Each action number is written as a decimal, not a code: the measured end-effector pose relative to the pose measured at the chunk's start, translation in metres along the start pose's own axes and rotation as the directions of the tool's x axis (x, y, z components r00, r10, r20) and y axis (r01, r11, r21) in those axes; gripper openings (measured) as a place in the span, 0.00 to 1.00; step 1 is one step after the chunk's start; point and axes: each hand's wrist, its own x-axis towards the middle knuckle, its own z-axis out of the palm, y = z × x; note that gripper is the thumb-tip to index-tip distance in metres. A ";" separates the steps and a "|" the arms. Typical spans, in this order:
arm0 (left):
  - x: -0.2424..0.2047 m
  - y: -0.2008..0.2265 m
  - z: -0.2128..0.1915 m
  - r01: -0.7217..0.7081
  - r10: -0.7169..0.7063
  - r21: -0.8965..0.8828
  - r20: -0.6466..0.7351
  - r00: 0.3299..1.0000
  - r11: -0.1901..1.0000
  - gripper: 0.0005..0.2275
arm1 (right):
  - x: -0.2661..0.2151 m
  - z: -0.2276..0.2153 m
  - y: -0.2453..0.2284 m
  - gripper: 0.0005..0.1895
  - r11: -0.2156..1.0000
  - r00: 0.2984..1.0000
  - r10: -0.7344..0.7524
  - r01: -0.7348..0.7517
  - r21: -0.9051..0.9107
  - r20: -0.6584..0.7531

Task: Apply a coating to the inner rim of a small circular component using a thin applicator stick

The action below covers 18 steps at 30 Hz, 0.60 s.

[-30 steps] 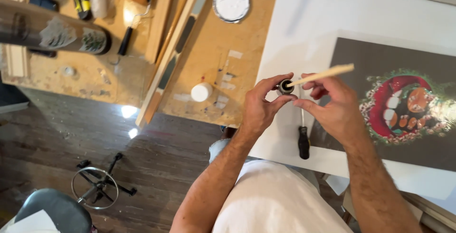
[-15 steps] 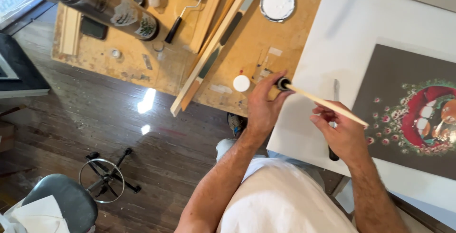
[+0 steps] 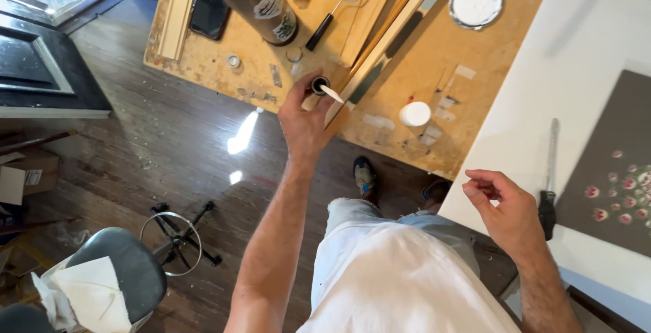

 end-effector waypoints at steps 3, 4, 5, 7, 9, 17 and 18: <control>0.009 -0.017 -0.011 0.163 -0.164 -0.021 -0.016 0.986 0.986 0.19 | -0.004 0.015 -0.013 0.15 1.000 0.999 0.010 -0.009 -0.018 0.050; 0.013 -0.022 -0.011 0.242 -0.242 -0.026 0.002 0.970 0.970 0.20 | -0.005 0.019 -0.018 0.15 0.999 0.996 0.025 -0.022 -0.038 0.086; 0.014 -0.030 -0.013 0.241 -0.241 -0.025 0.007 0.971 0.970 0.20 | -0.005 0.022 -0.024 0.15 0.999 0.996 0.028 -0.025 -0.036 0.083; 0.017 -0.045 -0.011 0.259 -0.258 -0.051 0.022 0.966 0.965 0.19 | -0.007 0.027 -0.034 0.17 0.990 0.987 0.091 -0.076 -0.119 0.131; 0.020 -0.043 -0.013 0.339 -0.337 -0.023 0.058 0.940 0.941 0.19 | -0.010 0.030 -0.037 0.17 0.989 0.987 0.091 -0.075 -0.124 0.130; -0.055 -0.084 -0.043 0.144 -0.143 0.000 -0.131 0.981 0.990 0.11 | -0.033 0.035 -0.007 0.17 0.990 0.988 0.130 -0.133 0.042 0.082; -0.078 -0.083 -0.052 -0.016 0.047 0.269 -0.110 0.993 0.963 0.05 | -0.044 0.036 0.002 0.15 0.996 0.995 0.063 -0.067 0.057 0.076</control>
